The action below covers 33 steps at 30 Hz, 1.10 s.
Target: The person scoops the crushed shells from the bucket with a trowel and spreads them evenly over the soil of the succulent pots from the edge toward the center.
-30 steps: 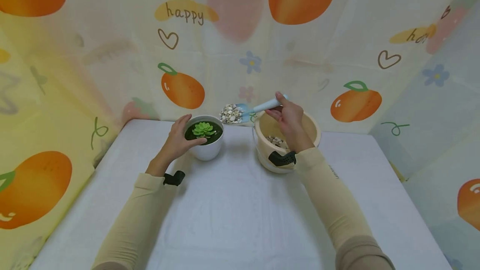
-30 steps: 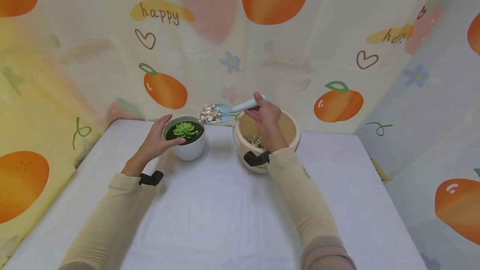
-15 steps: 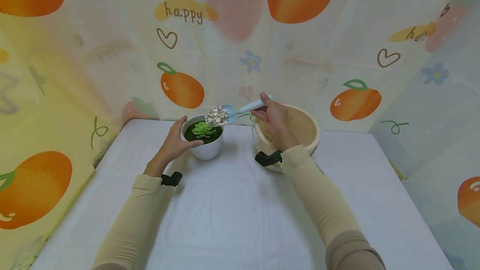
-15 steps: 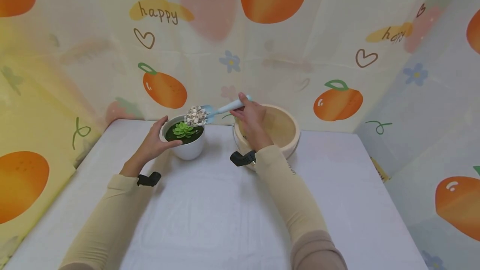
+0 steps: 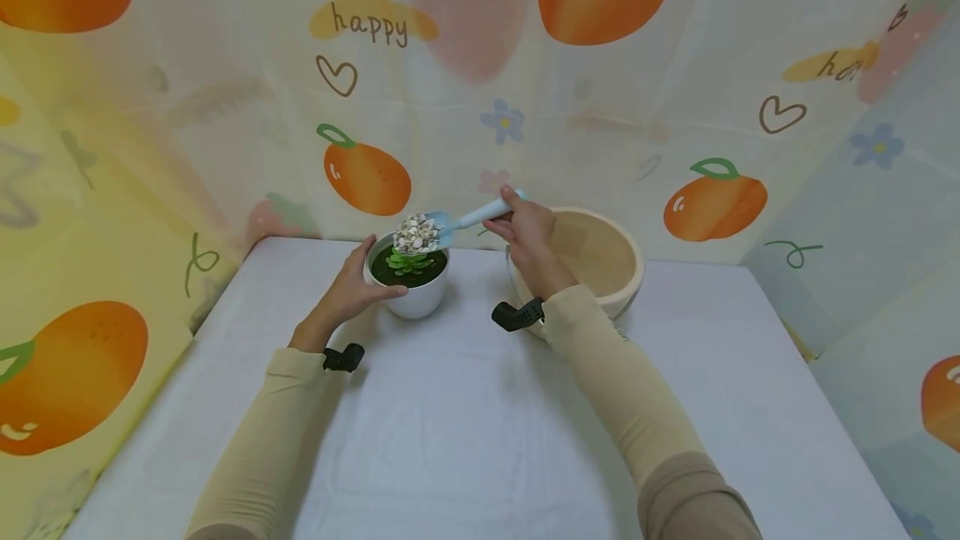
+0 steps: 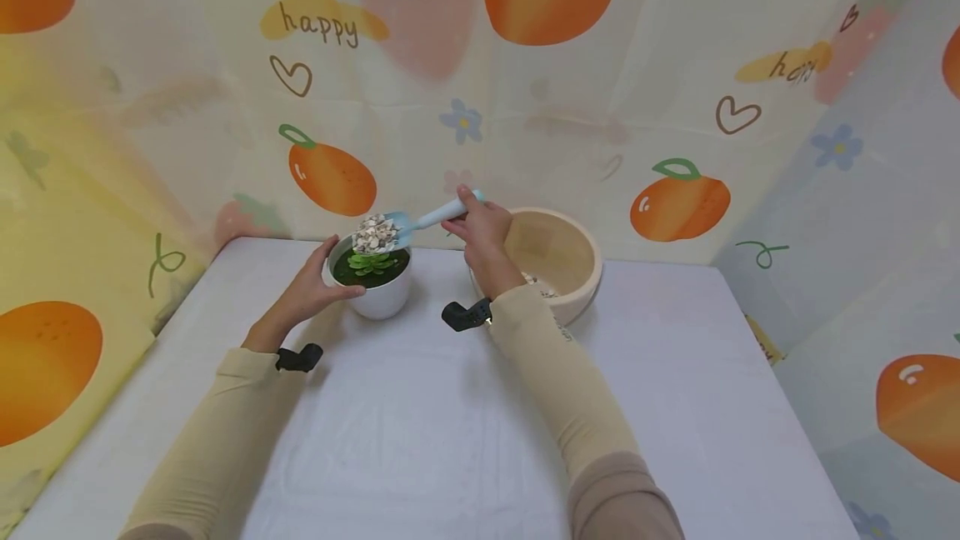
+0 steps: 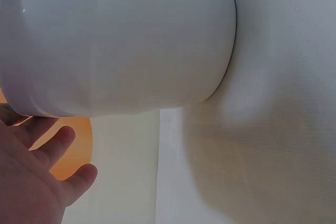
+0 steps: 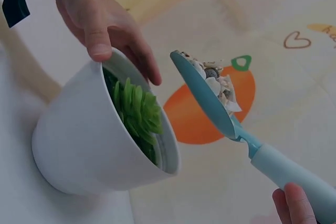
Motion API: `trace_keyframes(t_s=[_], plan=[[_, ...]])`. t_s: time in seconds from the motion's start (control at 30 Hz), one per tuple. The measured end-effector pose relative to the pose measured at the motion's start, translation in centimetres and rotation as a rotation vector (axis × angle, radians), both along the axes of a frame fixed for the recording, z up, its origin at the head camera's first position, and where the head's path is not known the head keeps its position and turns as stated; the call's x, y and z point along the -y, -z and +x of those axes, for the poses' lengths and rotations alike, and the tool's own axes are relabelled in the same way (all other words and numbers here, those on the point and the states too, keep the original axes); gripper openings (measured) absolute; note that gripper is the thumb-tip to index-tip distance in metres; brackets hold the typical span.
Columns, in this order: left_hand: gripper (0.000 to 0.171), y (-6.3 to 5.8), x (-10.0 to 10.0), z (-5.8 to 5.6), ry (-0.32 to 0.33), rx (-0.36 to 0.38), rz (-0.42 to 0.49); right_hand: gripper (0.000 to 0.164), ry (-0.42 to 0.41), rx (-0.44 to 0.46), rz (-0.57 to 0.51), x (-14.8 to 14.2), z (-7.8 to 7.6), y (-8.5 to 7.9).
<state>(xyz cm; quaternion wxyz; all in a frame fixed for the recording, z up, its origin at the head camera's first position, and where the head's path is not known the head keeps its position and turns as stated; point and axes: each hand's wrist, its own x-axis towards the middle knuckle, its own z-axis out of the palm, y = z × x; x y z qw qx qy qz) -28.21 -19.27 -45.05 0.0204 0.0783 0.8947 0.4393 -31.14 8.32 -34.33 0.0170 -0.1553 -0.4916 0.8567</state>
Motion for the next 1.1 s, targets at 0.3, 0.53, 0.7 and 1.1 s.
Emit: trace_keyframes(t_s=[0.3, 0.53, 0.7, 1.1], plan=[[0.118, 0.2, 0.1, -0.2, 0.002, 0.031, -0.012, 0.02, -0.011, 0.011, 0.052, 1.2, -0.3, 0.2], [0.116, 0.5, 0.0, -0.5, 0.01, 0.029, 0.004, 0.021, -0.001, 0.045, 0.092, 1.7, -0.3, 0.3], [0.116, 0.6, 0.0, -0.5, 0.016, 0.031, 0.018, 0.023, 0.01, 0.059, 0.116, 2.0, -0.4, 0.4], [0.115, 0.3, 0.2, -0.3, 0.007, 0.028, 0.024, 0.038, -0.003, 0.064, 0.183, 3.2, 0.0, 0.6]])
